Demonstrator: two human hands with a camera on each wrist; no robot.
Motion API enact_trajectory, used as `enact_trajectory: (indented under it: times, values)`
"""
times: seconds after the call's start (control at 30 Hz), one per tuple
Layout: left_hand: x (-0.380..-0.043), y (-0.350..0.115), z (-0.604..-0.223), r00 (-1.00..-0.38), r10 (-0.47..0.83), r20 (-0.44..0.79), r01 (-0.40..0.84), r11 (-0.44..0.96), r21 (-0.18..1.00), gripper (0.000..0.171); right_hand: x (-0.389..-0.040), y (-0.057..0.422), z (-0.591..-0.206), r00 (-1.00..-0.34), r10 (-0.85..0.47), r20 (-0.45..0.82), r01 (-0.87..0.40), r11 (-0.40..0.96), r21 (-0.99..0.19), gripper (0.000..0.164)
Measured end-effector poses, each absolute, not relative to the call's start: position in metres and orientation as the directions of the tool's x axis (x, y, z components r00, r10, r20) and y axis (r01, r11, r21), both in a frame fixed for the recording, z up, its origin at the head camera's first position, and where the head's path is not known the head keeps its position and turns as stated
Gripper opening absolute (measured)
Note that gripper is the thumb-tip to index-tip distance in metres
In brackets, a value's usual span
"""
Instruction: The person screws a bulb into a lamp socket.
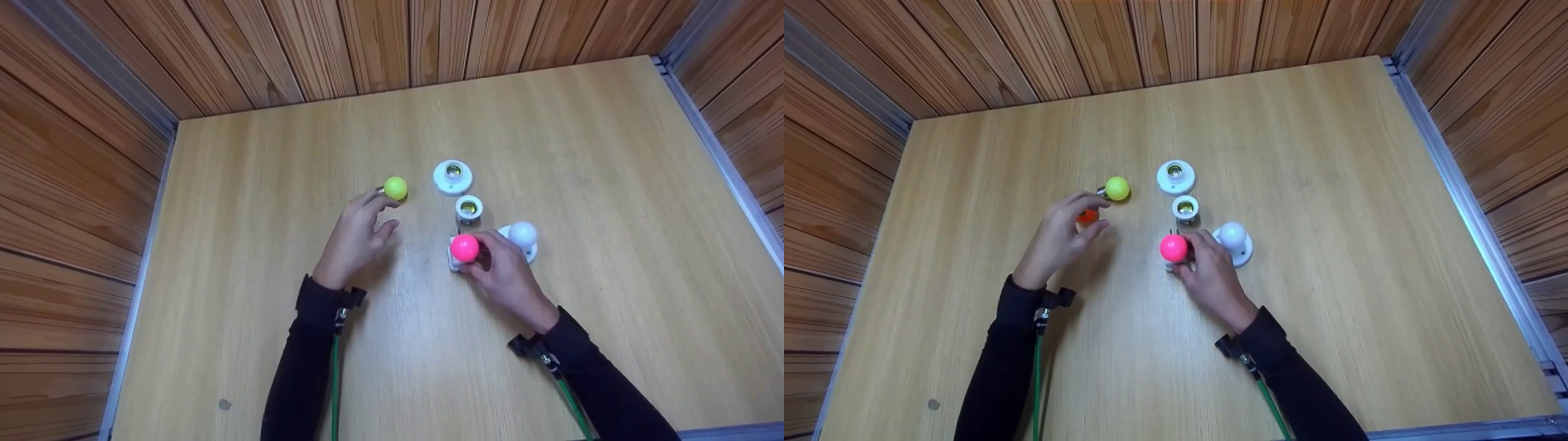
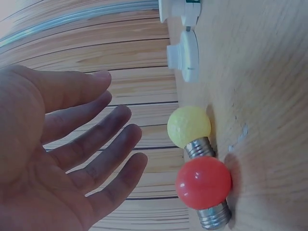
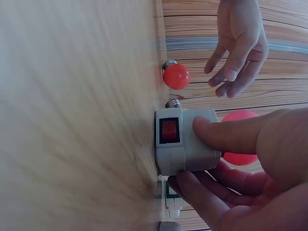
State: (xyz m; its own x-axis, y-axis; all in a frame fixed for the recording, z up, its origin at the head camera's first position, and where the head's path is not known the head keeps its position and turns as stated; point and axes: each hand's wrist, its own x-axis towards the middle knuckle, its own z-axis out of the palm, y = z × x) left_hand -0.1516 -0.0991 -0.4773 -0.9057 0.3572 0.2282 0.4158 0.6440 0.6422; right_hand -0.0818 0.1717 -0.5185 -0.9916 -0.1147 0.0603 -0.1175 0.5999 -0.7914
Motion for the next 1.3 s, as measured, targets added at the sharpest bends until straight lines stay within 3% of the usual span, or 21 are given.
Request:
enact_trajectory:
  times: [0.27, 0.57, 0.77, 1.1, 1.3]
  values:
    - [-0.155, -0.103, -0.48, -0.929, 0.329, 0.167, 0.358, 0.694, 0.625, 0.029, -0.072, 0.174, -0.499, -0.986, -0.135, 0.097, -0.157, 0.573, -0.804, 0.065]
    - [-0.159, -0.106, -0.484, -0.949, 0.286, 0.136, 0.309, 0.743, 0.594, 0.035, -0.07, 0.187, -0.471, -0.979, -0.146, 0.145, -0.202, 0.56, -0.803, 0.058]
    - [-0.162, -0.107, -0.488, -0.961, 0.25, 0.115, 0.269, 0.767, 0.582, 0.04, -0.088, 0.208, -0.446, -0.976, -0.13, 0.174, -0.216, 0.518, -0.828, 0.052]
    - [-0.167, -0.108, -0.499, -0.969, 0.242, 0.054, 0.233, 0.811, 0.536, 0.049, -0.124, 0.242, -0.425, -0.977, -0.169, 0.132, -0.202, 0.516, -0.832, 0.046]
    - [-0.168, -0.107, -0.502, -0.963, 0.259, 0.078, 0.262, 0.82, 0.509, 0.044, -0.148, 0.255, -0.425, -0.974, -0.225, -0.035, -0.107, 0.589, -0.801, 0.046]
